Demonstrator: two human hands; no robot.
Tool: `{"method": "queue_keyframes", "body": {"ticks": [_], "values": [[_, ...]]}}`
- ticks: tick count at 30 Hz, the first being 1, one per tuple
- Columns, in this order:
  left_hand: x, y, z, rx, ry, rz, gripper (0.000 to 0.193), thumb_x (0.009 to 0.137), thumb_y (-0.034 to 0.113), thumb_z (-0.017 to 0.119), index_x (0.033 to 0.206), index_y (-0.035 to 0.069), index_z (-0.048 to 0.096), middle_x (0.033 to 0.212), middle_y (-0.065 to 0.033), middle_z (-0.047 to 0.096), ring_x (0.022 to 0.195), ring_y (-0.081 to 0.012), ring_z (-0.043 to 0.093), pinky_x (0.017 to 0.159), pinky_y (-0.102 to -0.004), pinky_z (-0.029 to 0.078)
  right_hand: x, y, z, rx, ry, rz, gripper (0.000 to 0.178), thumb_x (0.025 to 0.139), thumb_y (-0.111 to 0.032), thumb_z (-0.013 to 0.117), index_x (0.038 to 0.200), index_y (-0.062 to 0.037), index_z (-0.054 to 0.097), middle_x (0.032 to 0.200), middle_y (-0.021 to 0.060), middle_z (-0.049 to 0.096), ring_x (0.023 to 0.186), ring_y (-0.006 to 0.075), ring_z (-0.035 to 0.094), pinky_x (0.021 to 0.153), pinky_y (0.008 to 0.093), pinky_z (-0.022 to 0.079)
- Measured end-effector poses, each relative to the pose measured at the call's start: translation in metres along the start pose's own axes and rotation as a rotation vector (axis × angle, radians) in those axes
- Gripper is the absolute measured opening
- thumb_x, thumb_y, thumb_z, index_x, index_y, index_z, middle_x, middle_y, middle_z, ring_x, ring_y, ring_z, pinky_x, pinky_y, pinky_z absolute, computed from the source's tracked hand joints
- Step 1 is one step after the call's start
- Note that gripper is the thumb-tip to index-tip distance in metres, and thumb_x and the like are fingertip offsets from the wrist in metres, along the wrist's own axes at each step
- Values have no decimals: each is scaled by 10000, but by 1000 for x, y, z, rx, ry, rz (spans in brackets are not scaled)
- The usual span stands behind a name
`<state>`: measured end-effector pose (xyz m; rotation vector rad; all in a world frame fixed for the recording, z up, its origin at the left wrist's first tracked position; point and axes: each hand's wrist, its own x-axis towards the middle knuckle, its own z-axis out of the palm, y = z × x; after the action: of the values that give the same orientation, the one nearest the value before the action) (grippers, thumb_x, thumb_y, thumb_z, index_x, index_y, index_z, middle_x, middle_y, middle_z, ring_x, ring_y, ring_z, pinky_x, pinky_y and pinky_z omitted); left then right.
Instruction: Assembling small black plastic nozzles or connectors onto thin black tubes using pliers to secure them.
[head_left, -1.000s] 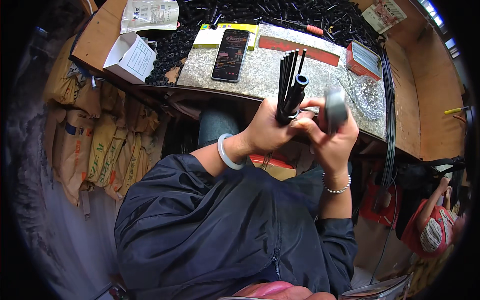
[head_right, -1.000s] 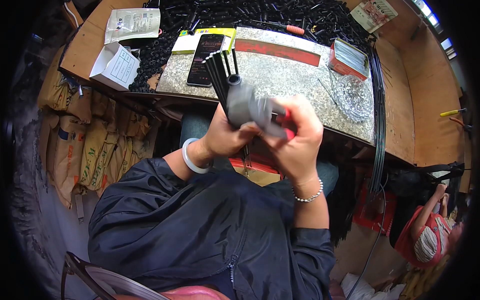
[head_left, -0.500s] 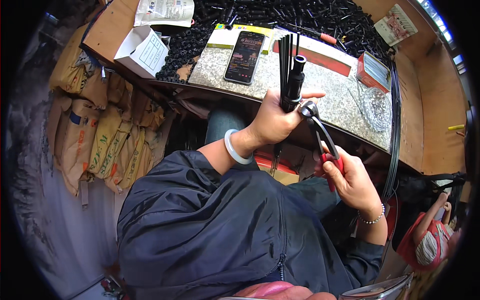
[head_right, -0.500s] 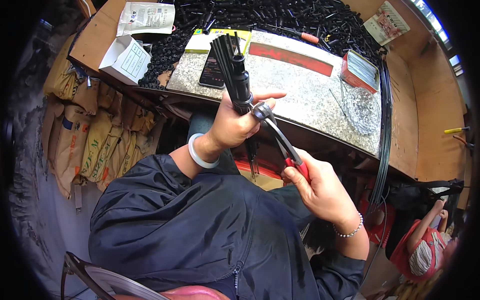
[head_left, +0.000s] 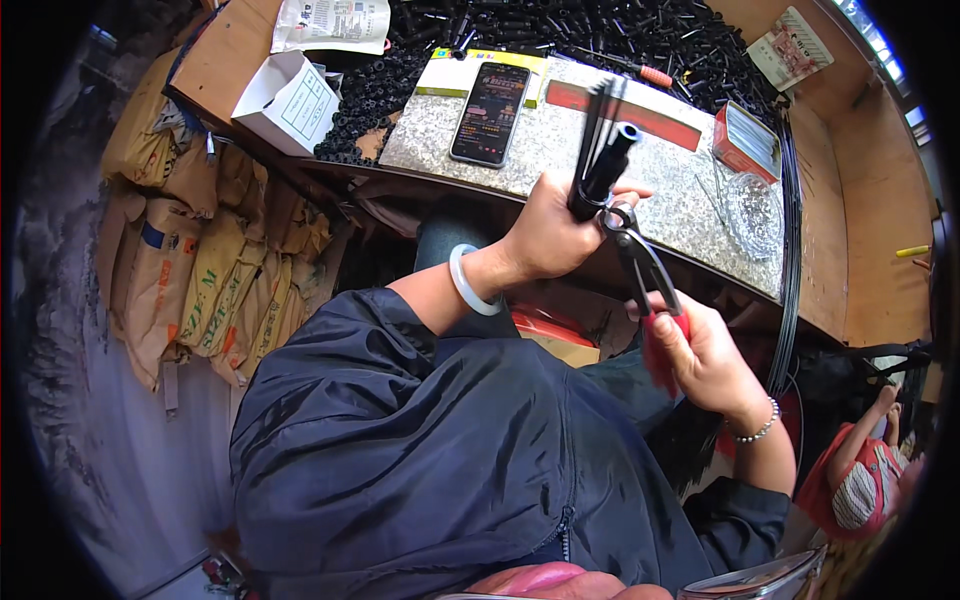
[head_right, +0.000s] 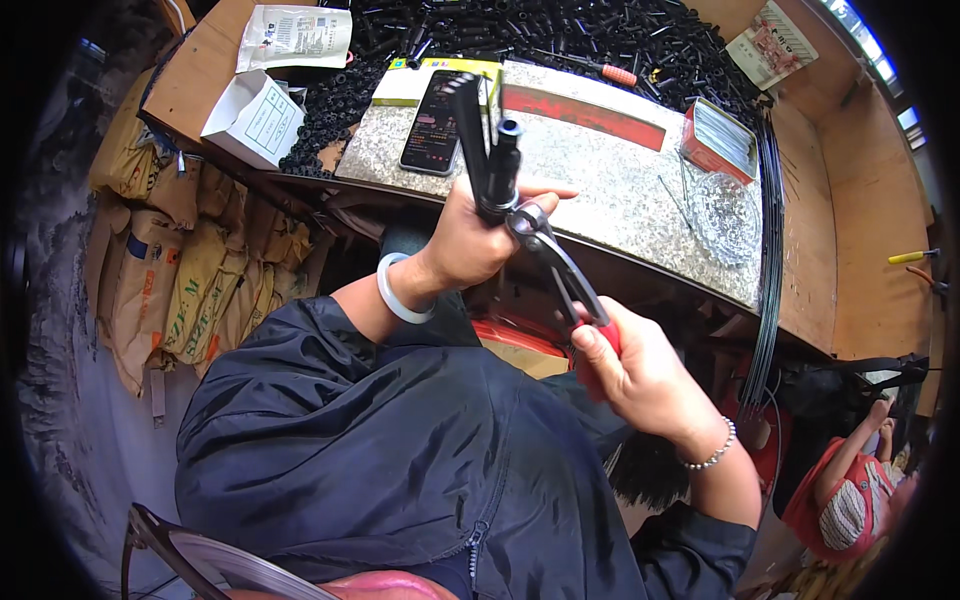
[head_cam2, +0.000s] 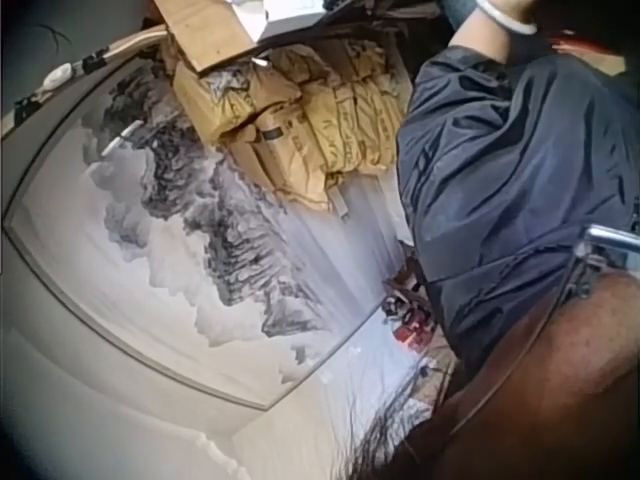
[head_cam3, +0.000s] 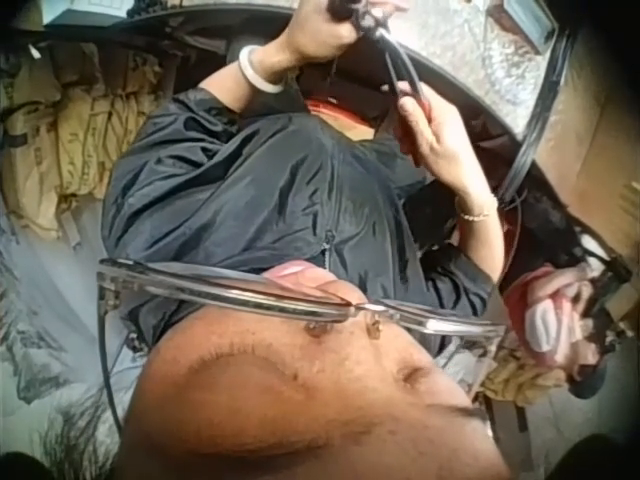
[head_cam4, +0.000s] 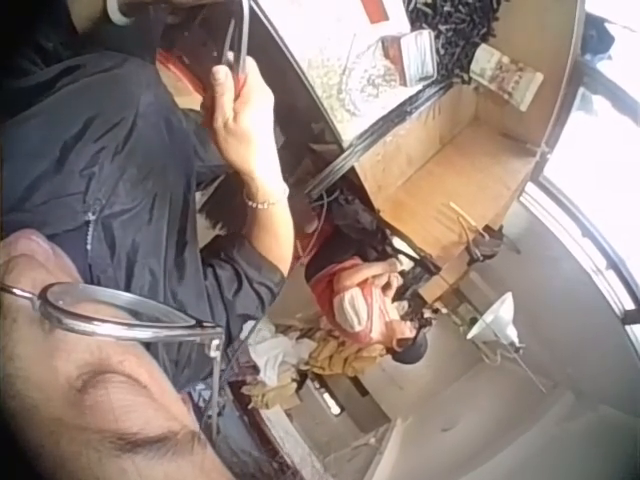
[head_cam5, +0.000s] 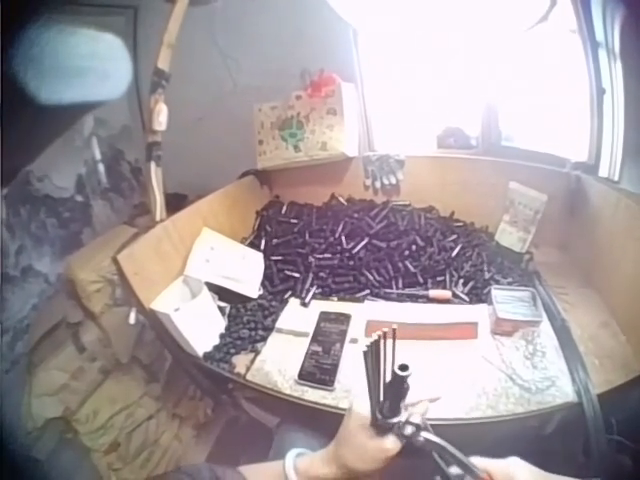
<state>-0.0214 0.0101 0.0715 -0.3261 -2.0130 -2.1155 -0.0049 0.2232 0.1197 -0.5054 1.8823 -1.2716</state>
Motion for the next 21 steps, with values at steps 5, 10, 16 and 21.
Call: {"method": "queue_keyframes", "body": {"ticks": [5, 10, 16, 21], "values": [[1, 10, 3, -230, 9, -163, 168, 869, 67, 587, 978, -24, 676, 746, -1, 632, 690, -30, 533, 607, -206, 437, 3, 1, 2, -155, 87, -127, 289, 976, -255, 423, 1110, -10, 500, 615, -12, 485, 485, 62, 453, 459, 214, 382], [0, 7, -1, 83, 7, 104, 167, 842, 22, 579, 974, 2, 679, 750, -18, 653, 679, -53, 554, 612, -237, 457, -10, -30, -2, -376, 210, -13, 212, 917, -193, 548, 867, 1, 481, 555, 194, 464, 464, 306, 406, 476, 337, 385], [0, 11, -13, 302, 96, 293, 168, 842, -11, 576, 980, -21, 673, 600, 30, 541, 504, -26, 419, 459, -210, 315, 0, -28, 3, -492, 248, -84, 237, 900, -209, 569, 949, -2, 465, 610, 205, 514, 585, 398, 542, 525, 393, 414], [7, 28, -31, -493, 47, 11, 281, 952, 143, 480, 1168, -25, 544, 519, 55, 417, 369, -26, 331, 386, -187, 309, 40, 57, -26, -926, 677, -230, 386, 896, -250, 550, 1187, -20, 444, 1008, 209, 534, 863, 371, 572, 718, 425, 476]]}}
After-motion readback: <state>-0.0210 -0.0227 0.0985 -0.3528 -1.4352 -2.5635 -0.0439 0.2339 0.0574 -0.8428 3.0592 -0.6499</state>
